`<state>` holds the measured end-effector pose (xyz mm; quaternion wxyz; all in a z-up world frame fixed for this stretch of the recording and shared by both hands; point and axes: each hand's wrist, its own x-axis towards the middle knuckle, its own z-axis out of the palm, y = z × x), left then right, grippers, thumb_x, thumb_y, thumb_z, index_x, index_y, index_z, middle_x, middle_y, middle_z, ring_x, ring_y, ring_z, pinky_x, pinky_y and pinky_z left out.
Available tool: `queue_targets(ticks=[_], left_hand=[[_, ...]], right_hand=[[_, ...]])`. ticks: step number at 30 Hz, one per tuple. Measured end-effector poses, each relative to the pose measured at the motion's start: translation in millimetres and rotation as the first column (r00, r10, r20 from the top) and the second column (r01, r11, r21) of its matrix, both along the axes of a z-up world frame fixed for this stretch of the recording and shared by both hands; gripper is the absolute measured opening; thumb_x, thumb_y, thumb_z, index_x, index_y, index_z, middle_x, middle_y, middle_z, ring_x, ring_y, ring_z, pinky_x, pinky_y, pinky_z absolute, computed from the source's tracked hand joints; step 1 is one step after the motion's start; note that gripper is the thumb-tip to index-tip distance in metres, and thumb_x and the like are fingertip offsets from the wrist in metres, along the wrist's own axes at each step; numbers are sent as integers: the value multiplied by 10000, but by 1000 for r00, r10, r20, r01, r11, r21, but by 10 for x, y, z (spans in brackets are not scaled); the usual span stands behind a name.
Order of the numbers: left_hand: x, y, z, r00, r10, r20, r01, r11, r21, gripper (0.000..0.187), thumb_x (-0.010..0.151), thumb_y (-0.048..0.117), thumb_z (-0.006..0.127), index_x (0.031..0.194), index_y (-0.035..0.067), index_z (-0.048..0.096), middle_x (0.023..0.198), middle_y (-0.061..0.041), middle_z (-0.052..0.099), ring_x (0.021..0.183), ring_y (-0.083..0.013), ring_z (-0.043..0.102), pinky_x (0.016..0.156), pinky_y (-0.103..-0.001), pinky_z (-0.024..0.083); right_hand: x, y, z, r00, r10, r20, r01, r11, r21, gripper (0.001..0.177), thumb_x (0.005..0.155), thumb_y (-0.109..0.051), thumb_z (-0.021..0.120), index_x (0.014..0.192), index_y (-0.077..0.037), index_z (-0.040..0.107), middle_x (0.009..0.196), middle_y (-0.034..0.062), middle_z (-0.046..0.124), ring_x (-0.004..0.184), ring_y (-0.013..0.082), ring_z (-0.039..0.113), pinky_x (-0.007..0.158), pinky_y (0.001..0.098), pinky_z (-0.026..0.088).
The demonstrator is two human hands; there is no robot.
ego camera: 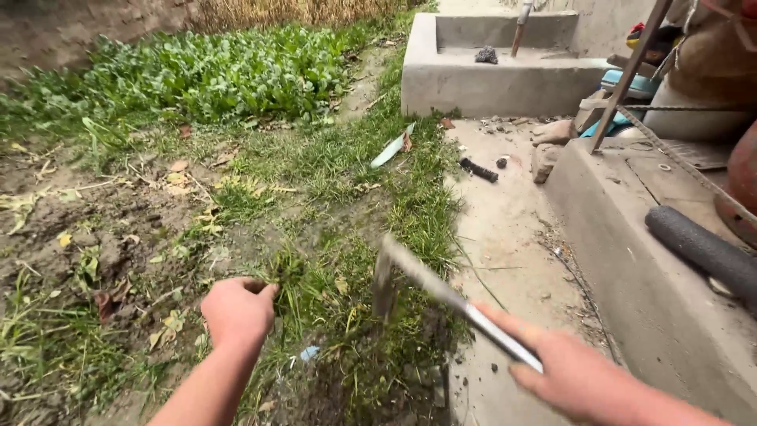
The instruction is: Using a hand hoe to loosen weeds from the soil and then picking them up by hand to place them in a collection container.
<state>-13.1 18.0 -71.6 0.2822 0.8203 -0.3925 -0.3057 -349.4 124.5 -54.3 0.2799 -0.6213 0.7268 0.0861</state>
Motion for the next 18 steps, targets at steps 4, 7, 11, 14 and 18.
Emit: queue_targets(ticks=[4, 7, 11, 14, 18], left_hand=[[-32, -47, -78, 998, 9, 65, -13, 999, 50, 205, 980, 195, 704, 1142, 94, 780, 1004, -108, 810, 585, -134, 609, 500, -225, 504], [30, -176, -282, 993, 23, 120, -31, 997, 71, 217, 959, 257, 714, 1110, 128, 803, 985, -106, 809, 794, -184, 703, 690, -307, 599], [-39, -158, -301, 991, 1, 136, -12, 997, 81, 225, 963, 253, 714, 1107, 104, 805, 933, -95, 817, 771, -177, 729, 734, -306, 618], [-92, -134, -270, 999, 42, -4, -41, 994, 103, 176, 1013, 156, 680, 1078, 37, 793, 889, -149, 799, 505, -127, 488, 434, -170, 379], [-105, -114, -265, 991, 6, 131, -23, 992, 124, 200, 968, 279, 712, 1052, 137, 825, 901, -70, 809, 657, -162, 654, 590, -295, 538]], right_hand=[[107, -347, 512, 981, -192, 5, 192, 976, -101, 880, 952, -169, 476, 1580, -696, 156, 861, -28, 744, 524, 88, 586, 447, 191, 542], [130, -637, 603, 965, -258, 44, 261, 951, -163, 862, 971, -144, 466, 1604, -641, 159, 1024, 46, 742, 559, 125, 555, 457, 225, 491], [186, -820, -126, 922, -313, 229, 343, 934, -104, 902, 968, -83, 402, 1642, -550, 26, 793, 78, 680, 491, 142, 521, 386, 249, 445], [142, -487, -494, 947, -247, 205, 209, 959, 189, 996, 870, -44, 426, 1585, -680, 150, 979, 128, 634, 452, 166, 506, 362, 275, 466], [44, -358, -486, 999, -23, 46, 17, 993, 116, 1001, 828, -108, 466, 1571, -702, 157, 1051, -11, 694, 759, 127, 610, 748, 223, 501]])
